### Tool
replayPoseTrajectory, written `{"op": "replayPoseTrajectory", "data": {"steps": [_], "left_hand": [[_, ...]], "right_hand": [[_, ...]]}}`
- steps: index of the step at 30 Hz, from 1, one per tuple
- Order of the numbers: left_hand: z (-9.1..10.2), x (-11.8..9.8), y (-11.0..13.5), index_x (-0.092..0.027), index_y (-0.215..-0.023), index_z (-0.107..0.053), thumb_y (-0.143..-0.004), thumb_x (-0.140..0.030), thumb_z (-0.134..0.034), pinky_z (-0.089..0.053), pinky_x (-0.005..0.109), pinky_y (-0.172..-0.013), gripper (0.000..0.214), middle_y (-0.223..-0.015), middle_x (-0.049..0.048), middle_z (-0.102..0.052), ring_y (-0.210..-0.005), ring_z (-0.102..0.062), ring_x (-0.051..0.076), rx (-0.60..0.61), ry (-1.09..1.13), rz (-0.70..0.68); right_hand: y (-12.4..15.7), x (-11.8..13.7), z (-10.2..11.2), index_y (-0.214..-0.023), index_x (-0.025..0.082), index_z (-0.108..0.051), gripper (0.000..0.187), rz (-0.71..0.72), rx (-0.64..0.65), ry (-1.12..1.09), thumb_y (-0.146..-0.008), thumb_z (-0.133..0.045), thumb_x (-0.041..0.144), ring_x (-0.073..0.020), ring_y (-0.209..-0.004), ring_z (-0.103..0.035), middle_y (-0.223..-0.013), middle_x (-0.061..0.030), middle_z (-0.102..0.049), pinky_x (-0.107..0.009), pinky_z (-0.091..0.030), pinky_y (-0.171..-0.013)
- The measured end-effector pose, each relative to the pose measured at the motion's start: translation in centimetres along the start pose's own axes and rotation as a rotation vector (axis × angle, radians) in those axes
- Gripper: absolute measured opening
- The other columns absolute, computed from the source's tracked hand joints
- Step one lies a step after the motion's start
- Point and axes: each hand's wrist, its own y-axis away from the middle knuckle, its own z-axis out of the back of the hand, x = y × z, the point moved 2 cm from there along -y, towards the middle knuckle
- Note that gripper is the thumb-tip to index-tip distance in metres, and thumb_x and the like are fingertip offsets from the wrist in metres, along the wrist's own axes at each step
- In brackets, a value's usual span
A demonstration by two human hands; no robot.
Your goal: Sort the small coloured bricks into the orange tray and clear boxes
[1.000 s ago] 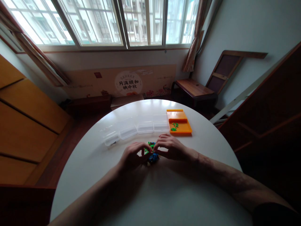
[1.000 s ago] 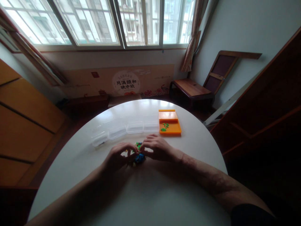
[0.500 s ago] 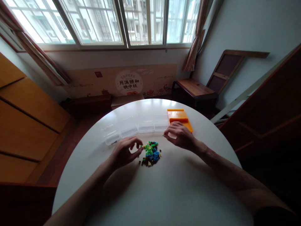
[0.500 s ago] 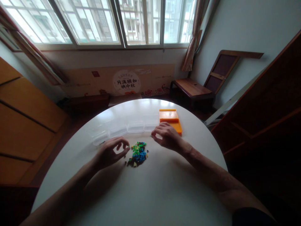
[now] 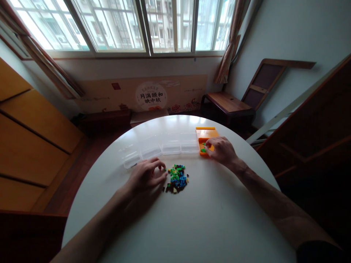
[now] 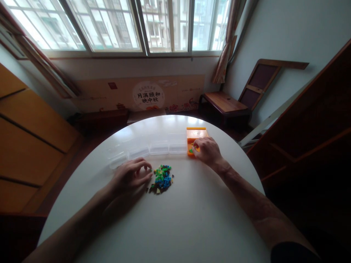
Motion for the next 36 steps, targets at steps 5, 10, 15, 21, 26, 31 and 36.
{"op": "replayPoseTrajectory", "data": {"steps": [5, 10, 15, 21, 26, 31, 36], "left_hand": [[-0.6, 0.3, 0.1, -0.024, -0.097, -0.078, -0.099, -0.033, -0.070, -0.044, 0.027, -0.066, 0.012, -0.096, 0.0003, -0.075, -0.065, -0.061, 0.012, -0.007, 0.022, 0.045], [-1.0, 0.6, 0.1, -0.023, -0.094, -0.077, -0.101, -0.027, -0.067, -0.044, 0.027, -0.065, 0.013, -0.091, 0.0003, -0.075, -0.064, -0.060, 0.012, -0.019, -0.015, 0.030], [-1.2, -0.4, -0.3, -0.020, -0.099, -0.075, -0.107, -0.027, -0.064, -0.049, 0.026, -0.069, 0.015, -0.095, 0.0022, -0.074, -0.067, -0.062, 0.012, -0.077, 0.105, -0.036], [-2.0, -2.7, -0.5, -0.019, -0.100, -0.075, -0.109, -0.031, -0.067, -0.053, 0.025, -0.072, 0.017, -0.094, 0.0044, -0.072, -0.076, -0.066, 0.013, -0.101, 0.345, -0.079], [-2.7, -3.8, -0.6, -0.018, -0.099, -0.074, -0.107, -0.030, -0.070, -0.054, 0.024, -0.068, 0.015, -0.095, 0.0053, -0.072, -0.073, -0.064, 0.012, -0.104, 0.406, -0.099], [-2.8, -4.3, -0.7, -0.018, -0.100, -0.074, -0.106, -0.028, -0.071, -0.055, 0.024, -0.067, 0.012, -0.095, 0.0066, -0.074, -0.072, -0.065, 0.013, -0.153, 0.321, -0.170], [-2.7, -4.6, -0.8, -0.020, -0.105, -0.078, -0.106, -0.024, -0.071, -0.059, 0.026, -0.072, 0.008, -0.098, 0.0078, -0.078, -0.078, -0.071, 0.015, -0.196, 0.253, -0.235]], "right_hand": [[0.0, 0.9, 0.4, -0.087, 0.021, -0.072, 0.011, 0.004, -0.021, -0.067, -0.095, -0.074, 0.027, -0.0252, -0.083, -0.073, -0.089, -0.0054, -0.080, -0.041, -0.050, -0.091], [0.1, 2.1, 0.5, -0.085, 0.021, -0.070, 0.015, 0.057, -0.069, -0.150, -0.099, -0.069, 0.027, -0.0241, -0.082, -0.070, -0.086, -0.0051, -0.077, -0.040, -0.050, -0.091], [0.9, 5.5, 0.2, -0.090, 0.022, -0.071, 0.016, 0.307, -0.024, -0.382, -0.104, -0.066, 0.027, -0.0222, -0.081, -0.067, -0.084, -0.0038, -0.074, -0.039, -0.051, -0.090], [2.5, 9.4, -0.5, -0.106, 0.023, -0.071, 0.019, 0.488, 0.107, -0.623, -0.106, -0.072, 0.042, -0.0205, -0.090, -0.072, -0.098, -0.0035, -0.079, -0.037, -0.053, -0.093], [2.6, 9.9, -1.0, -0.104, 0.022, -0.071, 0.019, 0.498, 0.135, -0.626, -0.111, -0.065, 0.038, -0.0176, -0.084, -0.072, -0.095, -0.0030, -0.079, -0.035, -0.051, -0.092], [2.7, 10.0, -1.3, -0.104, 0.022, -0.071, 0.017, 0.519, 0.120, -0.615, -0.112, -0.061, 0.033, -0.0173, -0.084, -0.072, -0.095, -0.0033, -0.080, -0.034, -0.048, -0.088], [2.8, 10.2, -1.3, -0.107, 0.022, -0.072, 0.012, 0.490, 0.138, -0.686, -0.111, -0.063, 0.030, -0.0173, -0.085, -0.072, -0.095, -0.0036, -0.080, -0.034, -0.049, -0.088]]}}
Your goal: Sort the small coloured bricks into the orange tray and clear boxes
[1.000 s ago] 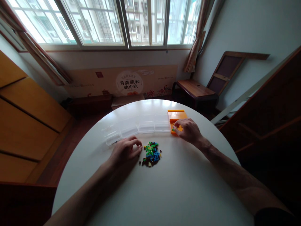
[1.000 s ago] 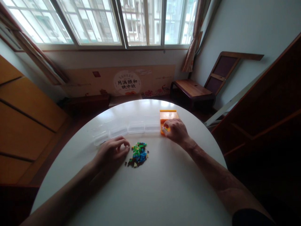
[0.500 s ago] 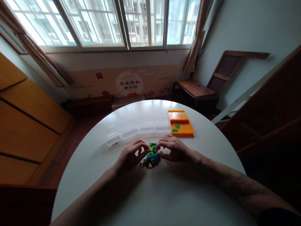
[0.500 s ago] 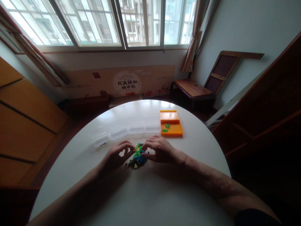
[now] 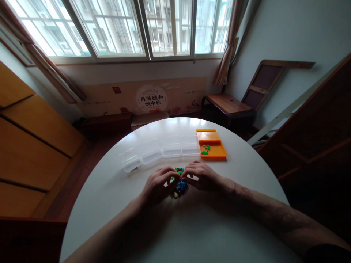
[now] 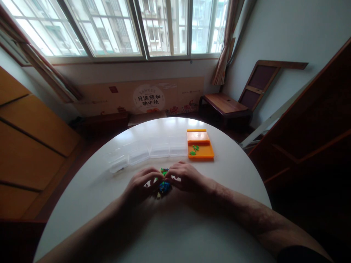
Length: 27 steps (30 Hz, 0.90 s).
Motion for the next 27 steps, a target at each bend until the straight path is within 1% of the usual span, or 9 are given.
{"op": "replayPoseTrajectory", "data": {"steps": [3, 6, 9, 13, 15, 17, 22, 24, 27], "left_hand": [[0.1, 0.0, -0.1, -0.022, -0.109, -0.079, -0.106, -0.021, -0.070, -0.060, 0.027, -0.075, 0.009, -0.101, 0.0073, -0.079, -0.081, -0.072, 0.015, -0.002, -0.016, -0.017], [0.6, 0.3, 0.0, -0.023, -0.112, -0.079, -0.105, -0.020, -0.070, -0.059, 0.029, -0.076, 0.012, -0.102, 0.0065, -0.079, -0.080, -0.071, 0.015, -0.011, -0.043, 0.006], [1.5, 1.1, 0.2, -0.022, -0.110, -0.078, -0.104, -0.021, -0.068, -0.056, 0.030, -0.075, 0.011, -0.101, 0.0049, -0.077, -0.075, -0.066, 0.014, -0.024, -0.116, 0.079], [2.9, 2.6, 0.6, -0.022, -0.108, -0.076, -0.099, -0.023, -0.067, -0.054, 0.032, -0.077, 0.013, -0.100, 0.0038, -0.074, -0.075, -0.065, 0.016, -0.009, -0.219, 0.185], [3.4, 3.1, 0.7, -0.023, -0.106, -0.077, -0.097, -0.025, -0.068, -0.053, 0.032, -0.076, 0.013, -0.099, 0.0030, -0.074, -0.075, -0.065, 0.016, 0.011, -0.236, 0.223], [3.7, 3.4, 0.8, -0.023, -0.103, -0.077, -0.095, -0.026, -0.068, -0.052, 0.032, -0.076, 0.013, -0.097, 0.0021, -0.074, -0.073, -0.063, 0.016, 0.039, -0.249, 0.238], [4.1, 3.5, 0.7, -0.023, -0.096, -0.075, -0.089, -0.028, -0.074, -0.050, 0.032, -0.073, 0.009, -0.095, 0.0017, -0.075, -0.070, -0.061, 0.016, 0.106, -0.288, 0.199], [4.1, 3.7, 0.9, -0.024, -0.095, -0.076, -0.090, -0.027, -0.075, -0.050, 0.031, -0.073, 0.007, -0.098, 0.0022, -0.076, -0.074, -0.064, 0.017, 0.137, -0.266, 0.178], [3.9, 4.3, 1.2, -0.025, -0.094, -0.078, -0.095, -0.026, -0.072, -0.051, 0.030, -0.074, 0.006, -0.100, 0.0024, -0.077, -0.078, -0.067, 0.017, 0.171, -0.247, 0.163]], "right_hand": [[0.0, 0.0, 0.2, -0.106, 0.022, -0.073, 0.009, -0.019, -0.011, -0.023, -0.109, -0.065, 0.027, -0.0166, -0.082, -0.070, -0.093, -0.0024, -0.078, -0.033, -0.050, -0.088], [0.1, -0.4, 1.0, -0.101, 0.023, -0.073, 0.007, -0.062, -0.046, 0.030, -0.105, -0.068, 0.024, -0.0164, -0.077, -0.067, -0.086, -0.0004, -0.075, -0.033, -0.049, -0.086], [0.3, -1.6, 2.7, -0.095, 0.022, -0.071, 0.010, -0.119, -0.117, 0.187, -0.103, -0.066, 0.021, -0.0184, -0.077, -0.065, -0.085, -0.0015, -0.074, -0.034, -0.048, -0.085], [0.9, -3.9, 5.6, -0.089, 0.022, -0.069, 0.012, -0.241, -0.163, 0.422, -0.100, -0.064, 0.020, -0.0221, -0.083, -0.067, -0.086, -0.0039, -0.075, -0.036, -0.046, -0.089], [1.3, -5.0, 6.8, -0.085, 0.021, -0.066, 0.012, -0.327, -0.193, 0.495, -0.096, -0.065, 0.018, -0.0217, -0.080, -0.067, -0.083, -0.0033, -0.074, -0.036, -0.046, -0.089], [1.8, -6.0, 7.5, -0.082, 0.021, -0.065, 0.011, -0.416, -0.207, 0.558, -0.093, -0.066, 0.018, -0.0210, -0.077, -0.067, -0.081, -0.0025, -0.073, -0.035, -0.045, -0.088], [2.4, -7.0, 7.6, -0.085, 0.020, -0.068, 0.008, -0.563, -0.177, 0.674, -0.092, -0.072, 0.025, -0.0240, -0.080, -0.069, -0.085, -0.0055, -0.076, -0.037, -0.042, -0.084], [2.4, -6.9, 7.4, -0.085, 0.021, -0.069, 0.011, -0.575, -0.183, 0.674, -0.093, -0.073, 0.028, -0.0245, -0.080, -0.068, -0.086, -0.0062, -0.077, -0.037, -0.041, -0.083], [2.2, -6.5, 7.2, -0.084, 0.021, -0.068, 0.014, -0.543, -0.220, 0.646, -0.095, -0.072, 0.029, -0.0242, -0.080, -0.068, -0.085, -0.0053, -0.077, -0.037, -0.042, -0.084]]}}
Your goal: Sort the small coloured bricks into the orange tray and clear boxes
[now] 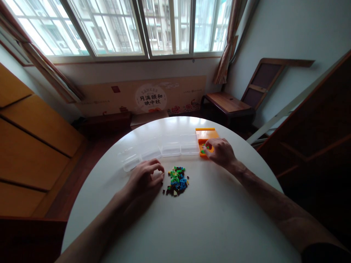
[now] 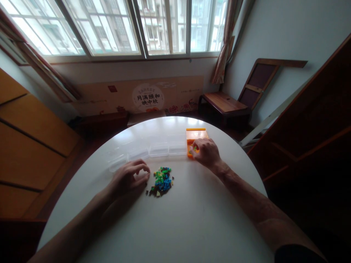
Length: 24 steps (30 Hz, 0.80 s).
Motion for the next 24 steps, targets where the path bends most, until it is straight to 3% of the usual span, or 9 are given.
{"op": "replayPoseTrajectory", "data": {"steps": [6, 11, 14, 18, 24], "left_hand": [[-0.5, 0.2, -0.1, -0.021, -0.096, -0.076, -0.103, -0.026, -0.066, -0.050, 0.027, -0.070, 0.013, -0.098, 0.0028, -0.075, -0.069, -0.062, 0.013, -0.003, 0.045, -0.005], [-0.8, -1.7, -0.9, -0.018, -0.098, -0.076, -0.108, -0.030, -0.067, -0.051, 0.024, -0.066, 0.018, -0.097, 0.0054, -0.074, -0.074, -0.064, 0.013, -0.102, 0.313, 0.075], [-1.4, -3.1, -1.3, -0.018, -0.096, -0.077, -0.107, -0.033, -0.070, -0.052, 0.024, -0.068, 0.020, -0.089, 0.0037, -0.072, -0.074, -0.062, 0.013, -0.127, 0.435, 0.106], [-2.5, -4.2, -1.6, -0.017, -0.093, -0.077, -0.107, -0.036, -0.071, -0.055, 0.026, -0.074, 0.025, -0.091, 0.0053, -0.074, -0.080, -0.066, 0.015, -0.103, 0.545, 0.111], [-3.2, -4.8, -1.5, -0.017, -0.095, -0.080, -0.106, -0.040, -0.073, -0.055, 0.026, -0.071, 0.027, -0.092, 0.0072, -0.075, -0.078, -0.066, 0.016, -0.071, 0.595, 0.112]], "right_hand": [[0.2, 1.6, 0.3, -0.082, 0.021, -0.066, 0.017, 0.114, -0.077, -0.110, -0.098, -0.068, 0.025, -0.0229, -0.078, -0.065, -0.083, -0.0043, -0.074, -0.038, -0.044, -0.085], [1.4, 5.0, 0.1, -0.094, 0.022, -0.069, 0.010, 0.437, -0.008, -0.328, -0.103, -0.068, 0.027, -0.0219, -0.081, -0.065, -0.085, -0.0026, -0.074, -0.038, -0.047, -0.087], [2.3, 7.2, -0.1, -0.103, 0.023, -0.070, 0.010, 0.549, 0.032, -0.453, -0.105, -0.072, 0.033, -0.0209, -0.085, -0.068, -0.092, -0.0024, -0.078, -0.037, -0.048, -0.087], [2.9, 8.8, -0.4, -0.106, 0.024, -0.070, 0.017, 0.617, 0.050, -0.507, -0.107, -0.072, 0.040, -0.0194, -0.084, -0.070, -0.095, -0.0027, -0.079, -0.035, -0.049, -0.084], [3.0, 8.9, -0.9, -0.106, 0.024, -0.070, 0.015, 0.648, 0.039, -0.487, -0.108, -0.072, 0.039, -0.0190, -0.084, -0.072, -0.097, -0.0033, -0.080, -0.035, -0.052, -0.088]]}}
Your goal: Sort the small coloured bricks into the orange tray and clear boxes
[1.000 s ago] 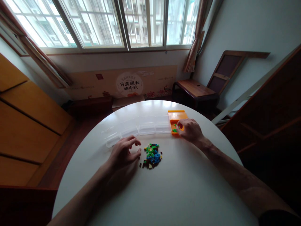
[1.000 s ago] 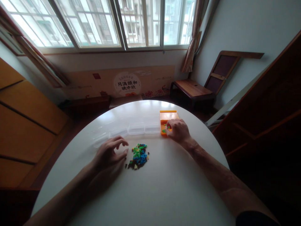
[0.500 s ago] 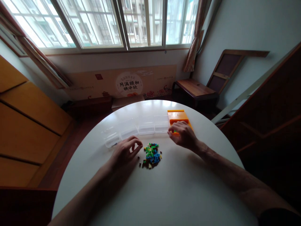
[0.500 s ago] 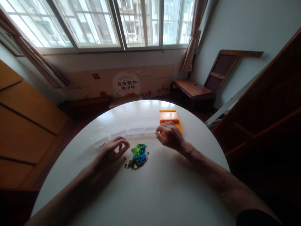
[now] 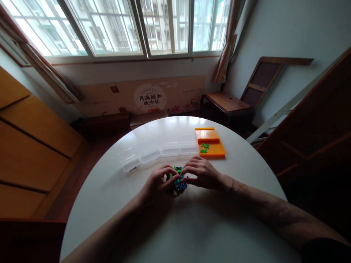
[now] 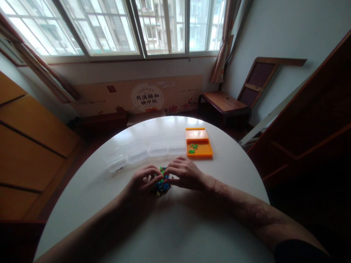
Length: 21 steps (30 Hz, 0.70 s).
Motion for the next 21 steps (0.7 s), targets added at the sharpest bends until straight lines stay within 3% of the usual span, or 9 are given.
{"op": "replayPoseTrajectory", "data": {"steps": [15, 21], "left_hand": [[-0.25, -0.27, 0.12, -0.017, -0.098, -0.085, -0.103, -0.040, -0.077, -0.061, 0.028, -0.072, 0.025, -0.096, 0.0102, -0.078, -0.085, -0.072, 0.019, -0.033, 0.149, 0.025], [-0.45, -0.27, 0.21, -0.018, -0.099, -0.086, -0.103, -0.039, -0.078, -0.061, 0.028, -0.070, 0.023, -0.095, 0.0107, -0.078, -0.078, -0.070, 0.017, -0.047, 0.164, -0.001]], "right_hand": [[0.11, 0.04, -0.04, -0.109, 0.026, -0.074, 0.006, 0.001, -0.033, -0.004, -0.106, -0.071, 0.030, -0.0187, -0.085, -0.077, -0.099, -0.0027, -0.083, -0.040, -0.057, -0.099], [0.09, 0.14, 0.12, -0.109, 0.026, -0.074, 0.005, 0.002, -0.049, -0.027, -0.105, -0.071, 0.029, -0.0188, -0.084, -0.076, -0.098, -0.0027, -0.084, -0.040, -0.058, -0.097]]}}
